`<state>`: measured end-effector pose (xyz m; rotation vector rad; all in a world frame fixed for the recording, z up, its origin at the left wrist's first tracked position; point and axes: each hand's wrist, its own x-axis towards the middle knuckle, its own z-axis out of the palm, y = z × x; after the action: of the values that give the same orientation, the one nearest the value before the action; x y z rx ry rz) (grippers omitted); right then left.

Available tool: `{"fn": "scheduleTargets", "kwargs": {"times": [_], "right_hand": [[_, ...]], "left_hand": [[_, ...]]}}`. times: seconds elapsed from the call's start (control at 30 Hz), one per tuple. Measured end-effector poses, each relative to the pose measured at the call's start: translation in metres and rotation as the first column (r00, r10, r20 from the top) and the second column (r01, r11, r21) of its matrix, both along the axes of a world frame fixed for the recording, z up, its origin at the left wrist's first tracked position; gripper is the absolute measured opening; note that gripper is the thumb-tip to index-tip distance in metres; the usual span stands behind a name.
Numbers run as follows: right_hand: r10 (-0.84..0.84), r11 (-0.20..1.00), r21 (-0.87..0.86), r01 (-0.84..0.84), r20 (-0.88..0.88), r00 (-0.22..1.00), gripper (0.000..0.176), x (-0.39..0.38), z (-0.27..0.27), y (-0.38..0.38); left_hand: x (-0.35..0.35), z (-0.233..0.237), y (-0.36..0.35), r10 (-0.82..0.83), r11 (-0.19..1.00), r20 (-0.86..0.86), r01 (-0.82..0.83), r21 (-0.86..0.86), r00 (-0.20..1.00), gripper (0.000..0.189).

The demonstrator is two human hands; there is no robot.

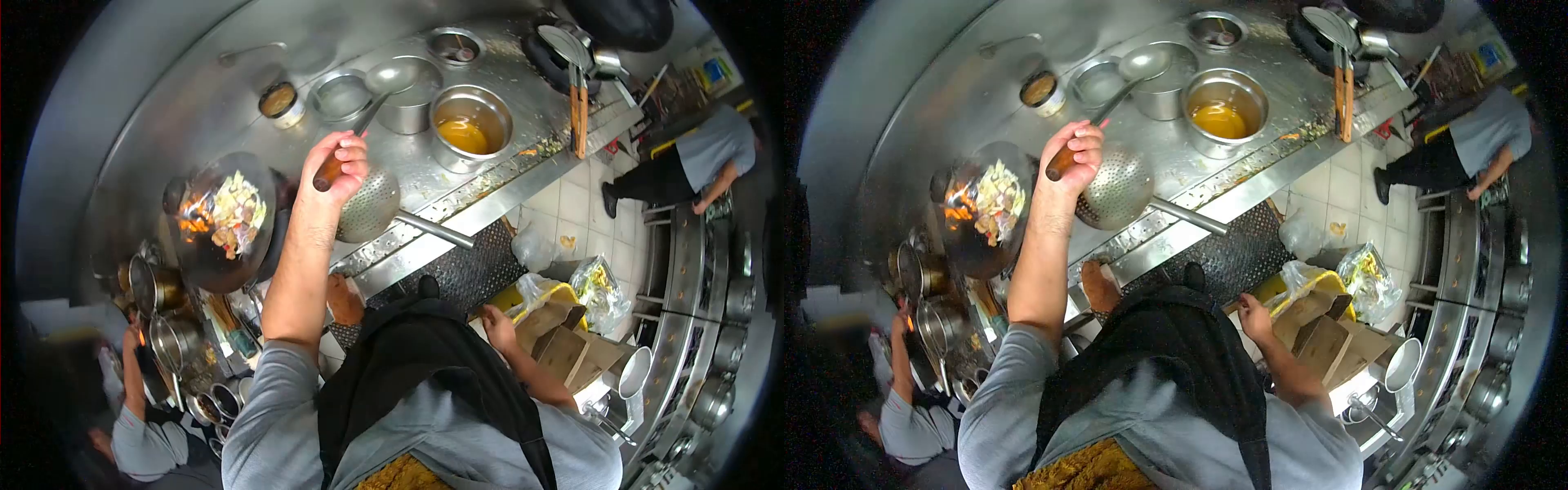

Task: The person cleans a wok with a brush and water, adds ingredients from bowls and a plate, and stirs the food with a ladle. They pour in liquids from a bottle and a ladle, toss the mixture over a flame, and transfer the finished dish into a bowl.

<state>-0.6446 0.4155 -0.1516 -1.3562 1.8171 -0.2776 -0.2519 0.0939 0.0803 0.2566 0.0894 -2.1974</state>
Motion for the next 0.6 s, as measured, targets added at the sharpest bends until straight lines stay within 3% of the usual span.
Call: {"fn": "scheduleTargets", "kwargs": {"times": [0.07, 0.27, 0.37, 0.5, 0.57, 0.6], "right_hand": [[0.040, 0.979, -0.204, -0.011, 0.138, 0.990, 0.033, 0.031, 0.008, -0.024], [0.273, 0.904, -0.407, -0.131, 0.316, 0.909, 0.033, 0.198, 0.074, -0.095], [0.514, 0.782, -0.578, -0.233, 0.386, 0.766, 0.036, 0.312, 0.109, -0.113], [0.751, 0.478, -0.783, -0.399, 0.129, 0.647, 0.040, 0.460, 0.129, -0.121], [0.791, 0.369, -0.805, -0.464, 0.010, 0.612, 0.030, 0.515, 0.121, -0.119], [0.794, 0.368, -0.805, -0.465, 0.013, 0.607, 0.030, 0.532, 0.114, -0.121]], "left_hand": [[0.020, 0.013, 0.020, -0.003, 1.000, -0.005, 0.003, 0.015, 1.000, 0.008], [0.112, 0.037, 0.105, 0.102, 0.994, -0.032, -0.104, -0.040, 0.994, 0.007], [0.163, 0.046, 0.159, 0.201, 0.975, 0.026, -0.197, -0.098, 0.979, 0.028], [0.229, 0.055, 0.224, 0.299, 0.954, 0.253, -0.289, -0.075, 0.920, 0.012], [0.260, 0.051, 0.243, 0.297, 0.939, 0.525, -0.344, -0.008, 0.798, 0.009], [0.272, 0.053, 0.248, 0.220, 0.945, 0.688, -0.326, 0.026, 0.692, 0.008]]}}
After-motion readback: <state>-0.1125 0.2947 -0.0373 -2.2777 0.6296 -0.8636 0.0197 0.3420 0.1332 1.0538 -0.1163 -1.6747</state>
